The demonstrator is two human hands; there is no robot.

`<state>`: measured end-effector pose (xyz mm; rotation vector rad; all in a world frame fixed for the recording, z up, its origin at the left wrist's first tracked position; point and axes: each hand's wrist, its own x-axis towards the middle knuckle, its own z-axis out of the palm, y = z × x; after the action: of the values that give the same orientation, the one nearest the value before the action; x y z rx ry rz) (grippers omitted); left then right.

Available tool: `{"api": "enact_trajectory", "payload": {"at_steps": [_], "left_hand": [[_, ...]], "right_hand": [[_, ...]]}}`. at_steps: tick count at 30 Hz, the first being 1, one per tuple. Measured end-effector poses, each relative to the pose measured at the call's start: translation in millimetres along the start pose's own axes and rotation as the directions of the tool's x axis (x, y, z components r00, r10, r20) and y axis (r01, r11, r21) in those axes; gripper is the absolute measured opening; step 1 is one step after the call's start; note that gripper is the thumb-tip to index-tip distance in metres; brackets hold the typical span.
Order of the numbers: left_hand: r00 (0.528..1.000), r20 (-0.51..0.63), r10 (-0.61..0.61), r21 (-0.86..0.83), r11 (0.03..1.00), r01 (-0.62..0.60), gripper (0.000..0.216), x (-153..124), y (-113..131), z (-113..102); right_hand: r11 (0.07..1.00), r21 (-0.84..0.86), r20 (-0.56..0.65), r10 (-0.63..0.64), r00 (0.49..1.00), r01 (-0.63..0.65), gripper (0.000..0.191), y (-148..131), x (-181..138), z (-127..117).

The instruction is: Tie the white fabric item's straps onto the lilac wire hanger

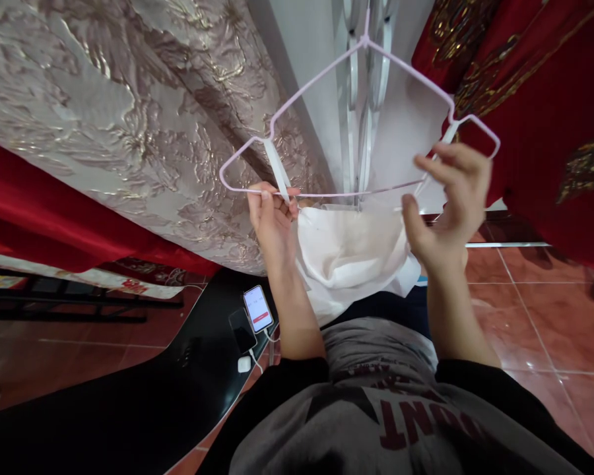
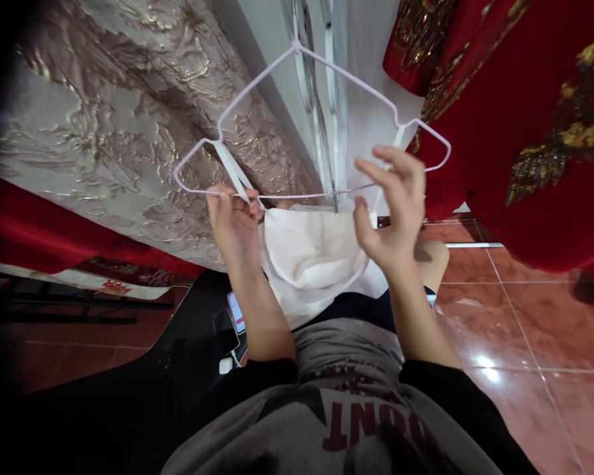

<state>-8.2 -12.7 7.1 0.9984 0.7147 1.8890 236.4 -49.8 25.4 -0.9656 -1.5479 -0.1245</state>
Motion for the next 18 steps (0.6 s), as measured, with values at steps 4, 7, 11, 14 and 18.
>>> {"api": "enact_trajectory", "payload": {"at_steps": [4,7,11,14,18], "left_hand": [[1.0,-0.007,0.011,0.047,0.999,-0.01,0.04,-2,2,1],[1.0,-0.017,-0.01,0.059,0.998,0.011,0.037,-5,0,-1],[0.994,0.057,-0.096,0.149,0.985,0.086,0.031,-13,0,-10],[0.969,0.171,-0.178,0.286,0.95,0.124,0.027,-20,14,-15],[0.969,0.234,-0.081,0.228,0.973,0.027,0.026,-24,47,-8]], "right_hand": [[0.989,0.06,0.279,0.11,0.954,-0.132,0.042,1,-17,20],[0.972,0.103,0.357,0.163,0.92,-0.212,0.043,3,-19,20],[0.965,0.083,0.306,0.214,0.928,-0.249,0.037,0,-23,14],[0.961,0.086,0.268,0.232,0.935,-0.263,0.035,-2,-28,17],[0.961,0.123,0.243,0.214,0.946,-0.249,0.035,-2,-32,24]]}}
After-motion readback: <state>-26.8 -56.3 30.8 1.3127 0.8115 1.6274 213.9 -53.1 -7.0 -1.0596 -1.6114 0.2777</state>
